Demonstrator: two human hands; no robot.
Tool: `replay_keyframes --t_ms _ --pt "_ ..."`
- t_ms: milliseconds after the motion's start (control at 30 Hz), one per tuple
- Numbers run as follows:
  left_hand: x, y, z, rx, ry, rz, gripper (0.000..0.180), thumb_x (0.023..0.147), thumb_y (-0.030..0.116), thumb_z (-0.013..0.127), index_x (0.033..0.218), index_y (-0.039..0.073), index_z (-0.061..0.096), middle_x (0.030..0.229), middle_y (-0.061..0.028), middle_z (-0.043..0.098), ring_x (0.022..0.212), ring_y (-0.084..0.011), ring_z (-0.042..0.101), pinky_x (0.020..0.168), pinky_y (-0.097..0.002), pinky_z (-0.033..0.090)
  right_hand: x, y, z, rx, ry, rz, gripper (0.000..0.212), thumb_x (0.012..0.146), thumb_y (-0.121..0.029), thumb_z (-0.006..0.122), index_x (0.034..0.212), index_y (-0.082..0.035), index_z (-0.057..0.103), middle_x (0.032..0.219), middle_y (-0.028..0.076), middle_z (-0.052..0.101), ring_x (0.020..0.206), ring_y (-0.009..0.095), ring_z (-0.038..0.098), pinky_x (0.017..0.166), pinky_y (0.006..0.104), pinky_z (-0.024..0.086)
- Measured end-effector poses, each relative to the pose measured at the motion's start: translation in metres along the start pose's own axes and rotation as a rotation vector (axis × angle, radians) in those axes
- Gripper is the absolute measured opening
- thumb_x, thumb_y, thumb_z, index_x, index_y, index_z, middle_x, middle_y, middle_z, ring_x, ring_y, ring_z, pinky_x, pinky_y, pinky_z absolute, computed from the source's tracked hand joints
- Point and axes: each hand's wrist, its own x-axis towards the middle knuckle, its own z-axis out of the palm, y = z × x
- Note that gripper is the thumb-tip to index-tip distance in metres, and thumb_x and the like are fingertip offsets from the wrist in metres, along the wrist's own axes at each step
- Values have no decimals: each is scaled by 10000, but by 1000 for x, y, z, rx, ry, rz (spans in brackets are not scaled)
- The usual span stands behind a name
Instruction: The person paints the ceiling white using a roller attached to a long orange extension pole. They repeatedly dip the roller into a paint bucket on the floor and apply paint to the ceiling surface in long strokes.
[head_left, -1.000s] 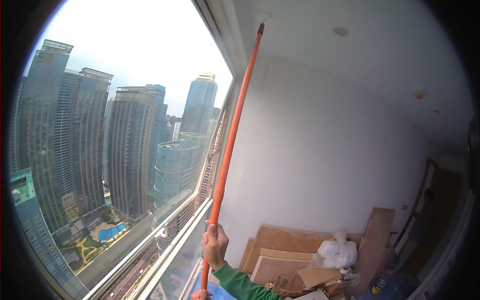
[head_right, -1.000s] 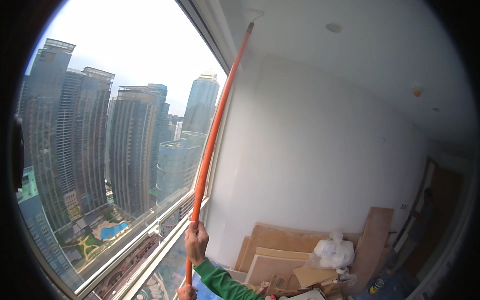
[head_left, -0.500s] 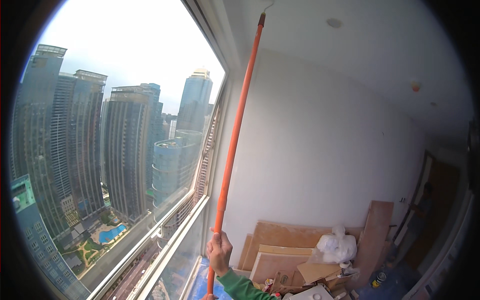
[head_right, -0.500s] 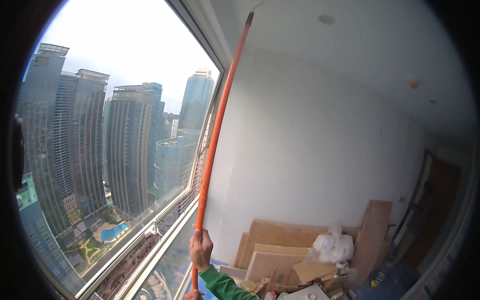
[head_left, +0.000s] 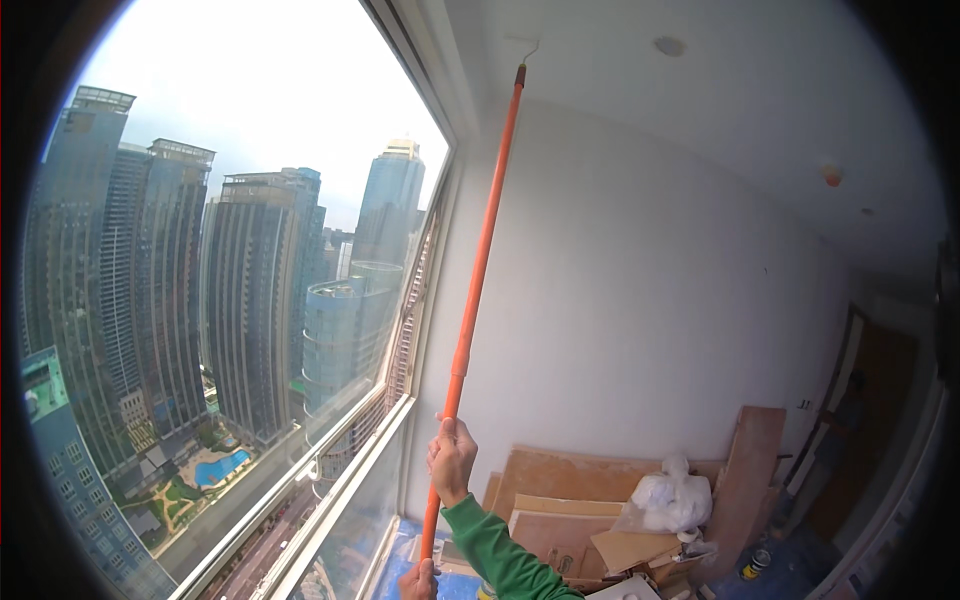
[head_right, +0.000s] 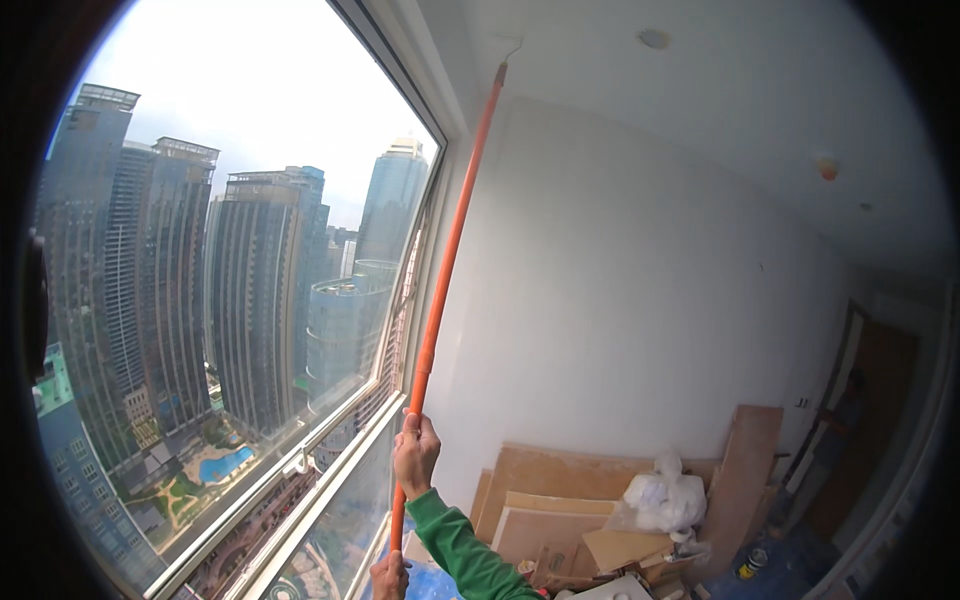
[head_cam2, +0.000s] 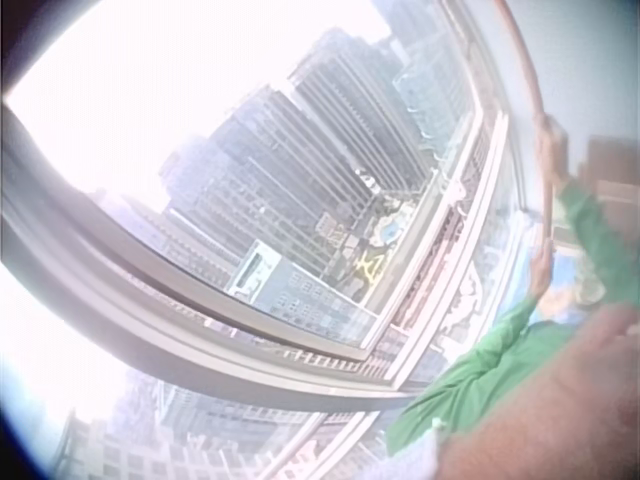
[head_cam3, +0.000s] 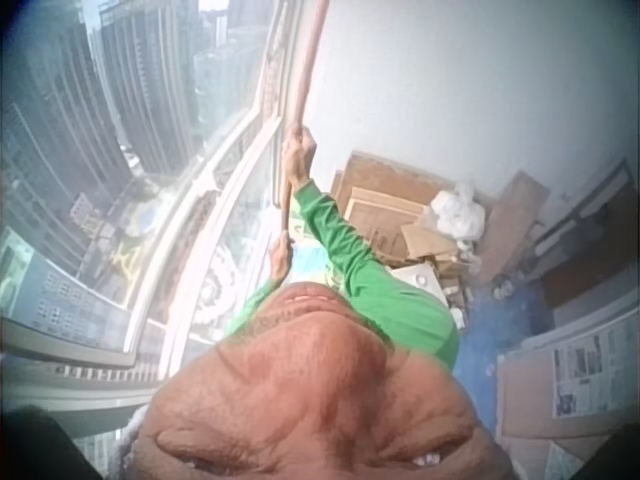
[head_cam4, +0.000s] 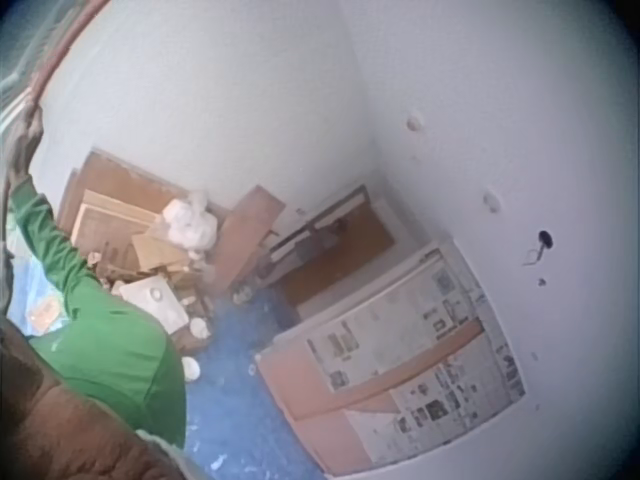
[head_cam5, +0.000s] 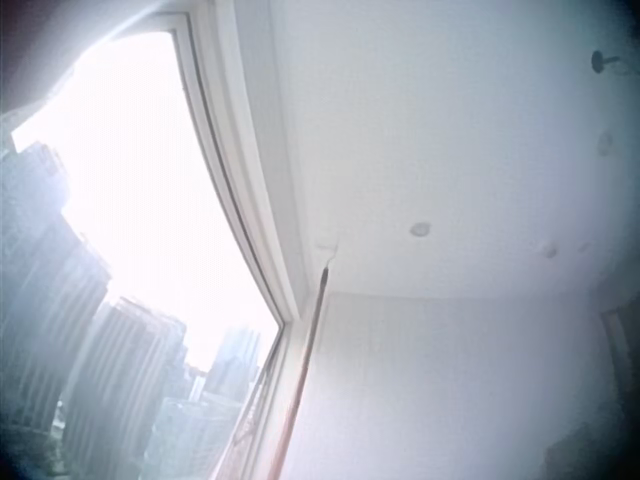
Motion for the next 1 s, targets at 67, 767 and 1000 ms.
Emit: replay_keyframes --t_ms 67,767,1000 --pt "13 0 5 49 -1 22 513 1028 468 453 790 51 633 560 11 451 496 -110 406 465 -313 321 18 3 -1 -27 2 -17 417 1055 -373 437 1189 8 540 606 -25 410 427 60 369 379 239 315" --pt "131 75 72 -82 -84 -107 584 988 497 543 720 -17 609 503 42 402 433 -58 379 410 -261 281 174 -32 2 -159 75 -4 374 1039 -336 411 1039 14 542 588 -7 405 413 84 365 362 266 307" --pt "142 92 88 -87 -94 -95 599 985 514 535 725 -22 599 492 45 395 413 -54 367 391 -250 269 196 -44 -3 -192 60 -30 393 1028 -320 378 1094 42 517 579 -12 382 413 82 343 377 270 305"
